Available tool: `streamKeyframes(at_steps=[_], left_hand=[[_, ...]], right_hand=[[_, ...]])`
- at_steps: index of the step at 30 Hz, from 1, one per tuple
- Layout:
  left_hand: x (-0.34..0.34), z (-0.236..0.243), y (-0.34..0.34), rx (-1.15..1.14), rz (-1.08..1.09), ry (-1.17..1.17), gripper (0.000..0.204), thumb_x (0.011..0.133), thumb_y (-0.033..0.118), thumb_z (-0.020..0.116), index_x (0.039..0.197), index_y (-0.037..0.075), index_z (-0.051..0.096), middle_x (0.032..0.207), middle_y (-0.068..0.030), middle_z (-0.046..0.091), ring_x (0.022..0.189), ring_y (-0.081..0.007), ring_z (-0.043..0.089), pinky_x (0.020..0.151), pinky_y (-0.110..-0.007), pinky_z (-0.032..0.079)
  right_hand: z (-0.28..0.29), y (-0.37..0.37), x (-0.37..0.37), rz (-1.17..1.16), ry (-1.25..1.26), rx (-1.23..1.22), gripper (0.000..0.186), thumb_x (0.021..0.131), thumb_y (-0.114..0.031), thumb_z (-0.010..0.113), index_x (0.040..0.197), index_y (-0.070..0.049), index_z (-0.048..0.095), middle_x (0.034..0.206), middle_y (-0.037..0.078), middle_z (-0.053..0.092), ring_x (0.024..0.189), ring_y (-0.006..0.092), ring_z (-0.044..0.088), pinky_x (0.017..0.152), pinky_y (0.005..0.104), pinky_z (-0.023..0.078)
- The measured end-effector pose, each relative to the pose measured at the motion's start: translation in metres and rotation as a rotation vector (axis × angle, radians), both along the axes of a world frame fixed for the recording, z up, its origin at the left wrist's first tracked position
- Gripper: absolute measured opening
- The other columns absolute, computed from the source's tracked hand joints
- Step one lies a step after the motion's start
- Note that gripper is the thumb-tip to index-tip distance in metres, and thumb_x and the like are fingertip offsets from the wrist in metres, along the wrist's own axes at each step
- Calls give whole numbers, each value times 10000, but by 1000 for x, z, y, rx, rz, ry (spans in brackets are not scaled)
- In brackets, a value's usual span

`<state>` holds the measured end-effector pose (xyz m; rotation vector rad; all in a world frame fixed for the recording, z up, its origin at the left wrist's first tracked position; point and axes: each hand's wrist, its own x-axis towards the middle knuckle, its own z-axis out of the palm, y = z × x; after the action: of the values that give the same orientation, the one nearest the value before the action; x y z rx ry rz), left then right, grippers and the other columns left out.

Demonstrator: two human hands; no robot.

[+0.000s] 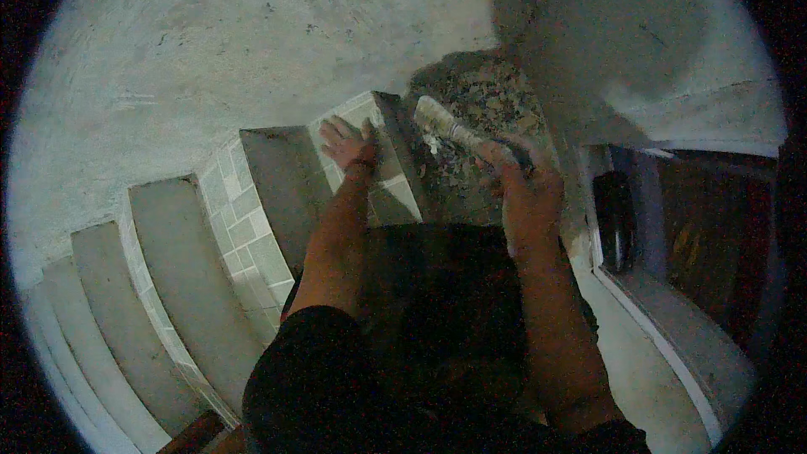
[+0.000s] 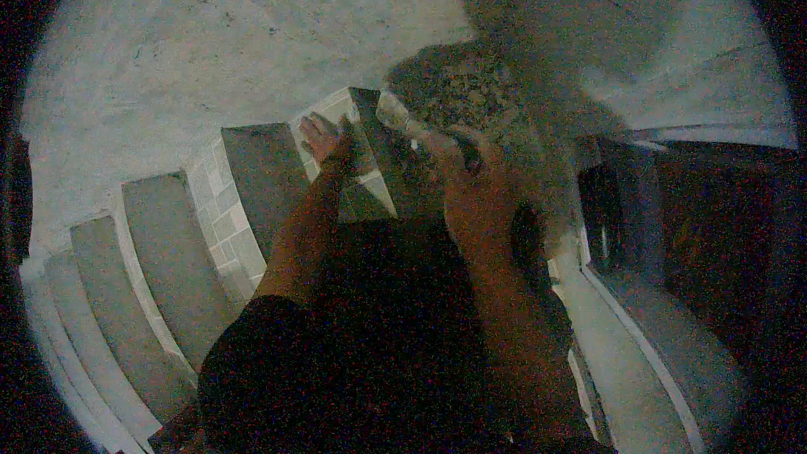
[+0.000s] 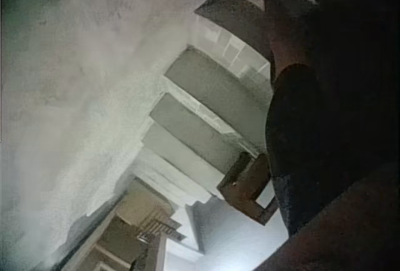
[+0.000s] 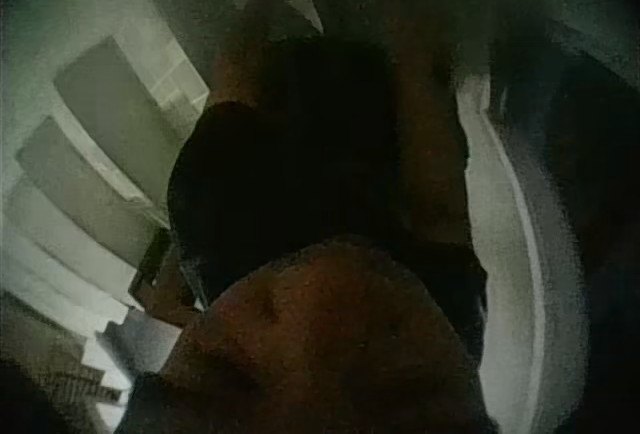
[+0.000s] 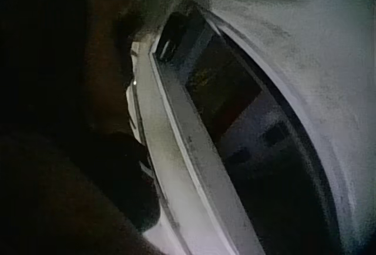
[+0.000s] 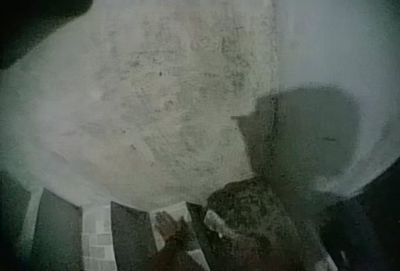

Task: The person applies cement to a wall using a trowel, then places and presses green square tiles onto the cemented area. The person repeatedly scoops cement and spreads it to prepare for additional tiles.

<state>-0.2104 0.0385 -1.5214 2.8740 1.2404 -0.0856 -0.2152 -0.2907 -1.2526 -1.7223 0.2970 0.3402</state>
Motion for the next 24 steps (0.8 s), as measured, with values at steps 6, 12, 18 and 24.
streamKeyframes(at_steps=[6,12,18,24], left_hand=[[-16,38,-83,-342,-868,-69,820,1006,602,490,1628,99,311,1691,-180,274,1581,-388,191,1253,-599,177],[-30,80,-89,-465,-937,329,584,989,496,555,1434,122,604,1536,-177,510,1512,-366,342,1237,-609,215],[31,78,-85,101,-813,343,447,973,433,584,1240,109,734,1238,-167,714,1238,-334,619,1145,-536,349],[43,69,-125,-281,-640,192,457,988,419,567,1289,90,668,1248,-176,683,1220,-332,629,1034,-435,492]], right_hand=[[-5,-7,13,-46,-245,-217,431,962,-389,699,1221,-44,691,1054,152,722,923,299,703,871,442,539],[0,-1,6,-89,-44,-15,428,926,-338,766,1192,-8,701,1074,118,716,860,176,720,746,313,563],[-8,12,3,-34,-35,22,448,945,-363,748,1228,-21,690,1064,142,728,821,188,732,759,340,572],[-20,20,10,-102,-201,-155,446,960,-389,704,1235,-38,679,1103,207,740,1014,385,713,911,460,551]])
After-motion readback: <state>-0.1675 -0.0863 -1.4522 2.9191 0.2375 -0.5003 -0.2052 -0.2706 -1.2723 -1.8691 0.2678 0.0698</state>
